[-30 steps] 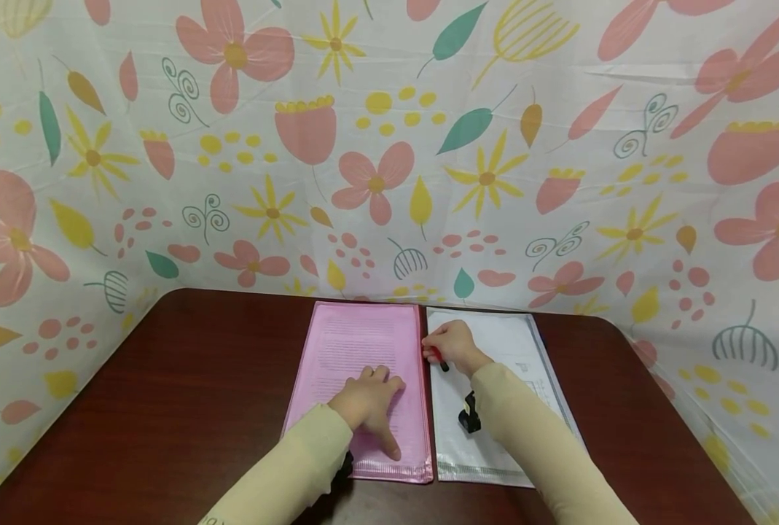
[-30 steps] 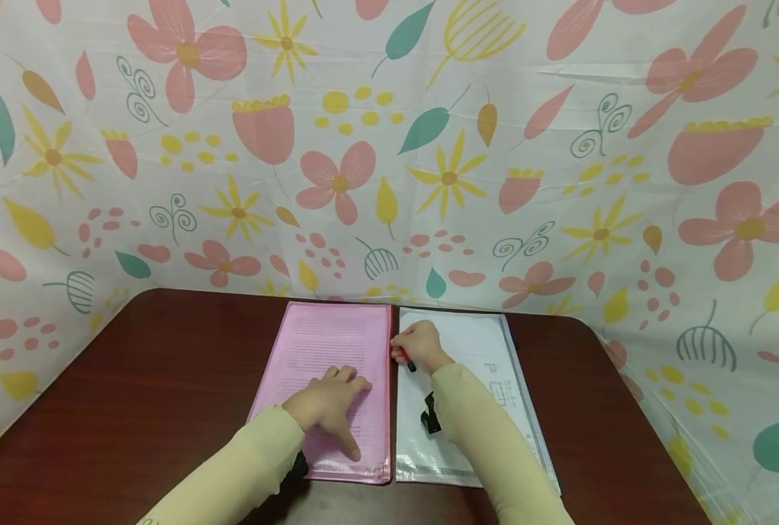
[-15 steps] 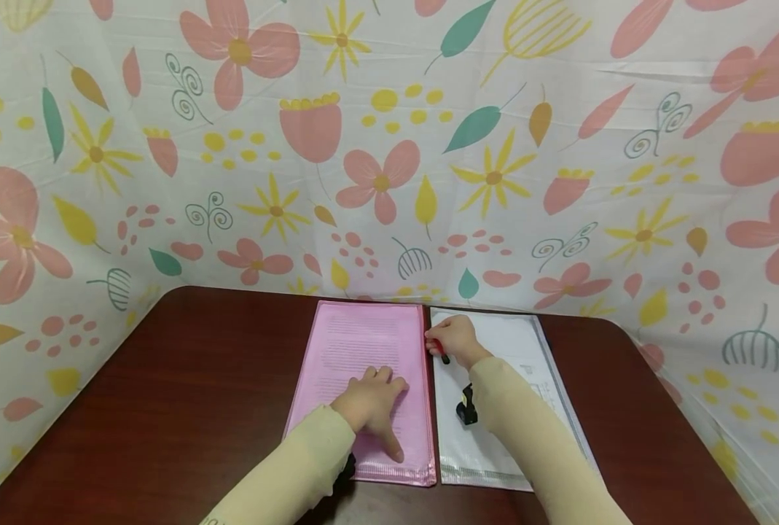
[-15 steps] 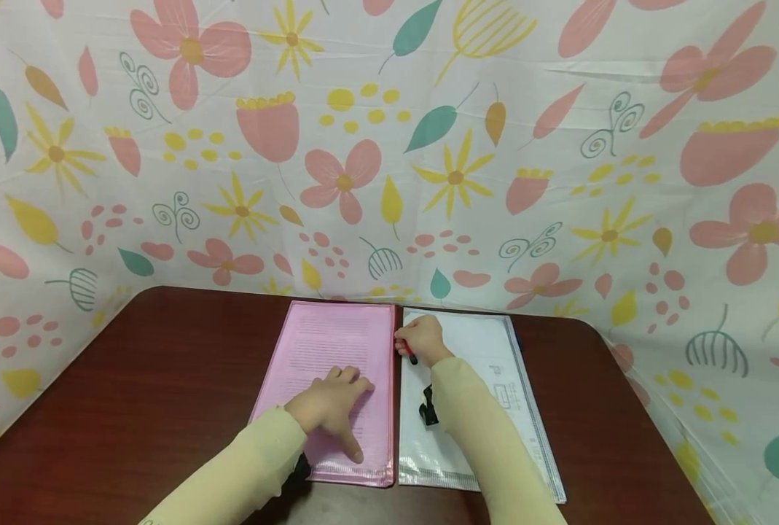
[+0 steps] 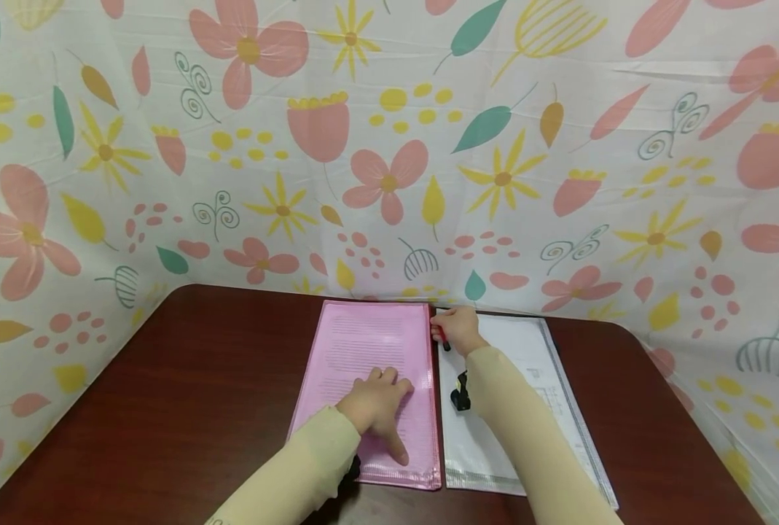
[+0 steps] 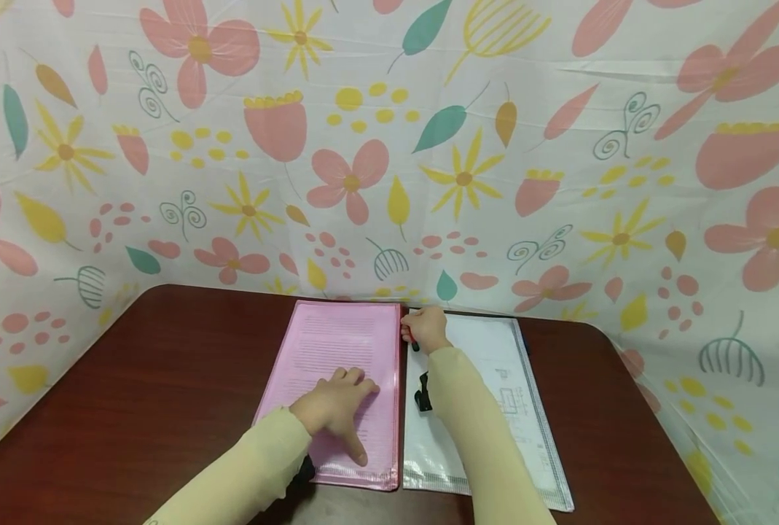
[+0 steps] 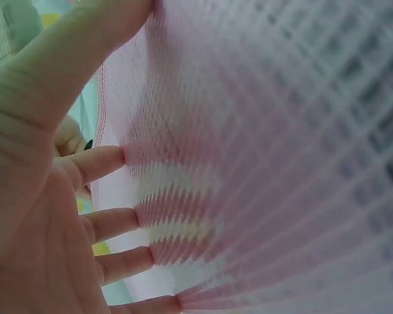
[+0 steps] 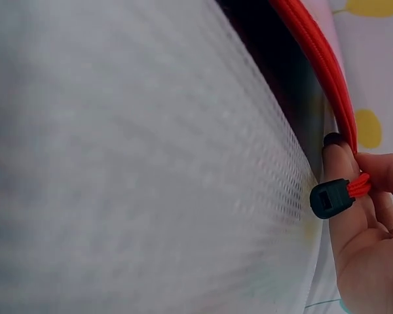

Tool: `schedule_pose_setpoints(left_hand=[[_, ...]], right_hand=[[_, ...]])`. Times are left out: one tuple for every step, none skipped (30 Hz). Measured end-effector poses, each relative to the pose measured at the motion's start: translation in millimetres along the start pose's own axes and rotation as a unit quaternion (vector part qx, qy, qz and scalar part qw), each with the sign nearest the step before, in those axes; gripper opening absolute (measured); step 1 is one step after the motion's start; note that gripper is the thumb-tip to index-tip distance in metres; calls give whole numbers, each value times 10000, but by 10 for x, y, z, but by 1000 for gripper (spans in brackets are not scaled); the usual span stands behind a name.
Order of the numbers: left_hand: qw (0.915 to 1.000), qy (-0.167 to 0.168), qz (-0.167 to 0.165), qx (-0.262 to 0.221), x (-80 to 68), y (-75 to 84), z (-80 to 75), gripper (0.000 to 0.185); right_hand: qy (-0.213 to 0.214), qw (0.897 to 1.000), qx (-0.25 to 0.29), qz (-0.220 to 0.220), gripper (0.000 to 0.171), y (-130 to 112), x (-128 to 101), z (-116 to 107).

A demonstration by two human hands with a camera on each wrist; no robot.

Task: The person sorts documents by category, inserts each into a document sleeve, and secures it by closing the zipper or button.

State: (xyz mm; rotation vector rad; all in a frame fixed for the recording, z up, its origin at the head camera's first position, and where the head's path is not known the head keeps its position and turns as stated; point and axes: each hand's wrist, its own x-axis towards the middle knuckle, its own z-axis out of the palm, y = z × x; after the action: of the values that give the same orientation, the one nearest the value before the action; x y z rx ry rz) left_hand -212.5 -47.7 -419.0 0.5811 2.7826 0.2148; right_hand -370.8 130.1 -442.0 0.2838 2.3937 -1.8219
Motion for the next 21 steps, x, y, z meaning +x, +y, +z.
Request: schedule_pose_setpoints(left_hand=[[10000,2,-2,-9,-1,3,5,111],[10000,8,2,0,-5,7,8,111],[10000,16,7,10,-6,8,16,110],[10000,25,9,7,-10,9,22,110],[10000,37,14,20,-14,11,27,110],[10000,52,22,34,-17,12,34,110],[10000,64,31,35,-18,14,39,110],[10000,70,39,34,-19,16,42,111],[10000,71,45,29,-18,20,49,111],[10000,66,44,25,-20,25,50,111],[10000,54,49,24,-20,30,54,111],[10000,44,50,7,-19,35,55,111],[10000,28,48,-7,-20,40,55,112],[10000,17,48,-10,-20,46,53,112],[10000,6,48,-10,-21,51,51,112],[10000,-4,52,-5,-23,56,49,112],[10000,-6,64,8,-23,60,49,112],[10000,-1,69,44,-23,65,45,112],[9999,4,74,83,-24,66,45,112],[9999,9,82,111,-25,66,45,113],[9999,14,82,120,-27,65,42,113]], right_hand=[[43,10000,5,-3,20,-4,11,6],[83,10000,32,-3,20,-3,22,10],[114,9999,48,-31,20,1,32,14],[163,9998,49,-38,20,2,42,22],[207,9998,43,-53,20,6,53,31],[255,9996,40,-80,19,10,65,40],[309,9995,38,-105,19,15,78,46],[366,9992,30,-130,19,17,89,54],[424,9990,30,-155,20,19,99,61],[497,9986,15,-177,19,18,111,68],[563,9982,2,-214,19,18,123,73],[620,9977,43,-254,20,17,136,78],[668,9973,77,-280,20,17,147,80],[711,9969,121,-299,20,16,159,82],[755,9965,159,-309,20,19,173,82],[787,9962,195,-322,20,26,188,79],[772,9963,224,-291,20,33,200,71],[714,9969,204,-260,20,46,213,55],[690,9973,-27,-258,19,52,215,33],[668,9970,-272,-285,19,60,213,10],[607,9959,-583,-342,19,64,201,-24]])
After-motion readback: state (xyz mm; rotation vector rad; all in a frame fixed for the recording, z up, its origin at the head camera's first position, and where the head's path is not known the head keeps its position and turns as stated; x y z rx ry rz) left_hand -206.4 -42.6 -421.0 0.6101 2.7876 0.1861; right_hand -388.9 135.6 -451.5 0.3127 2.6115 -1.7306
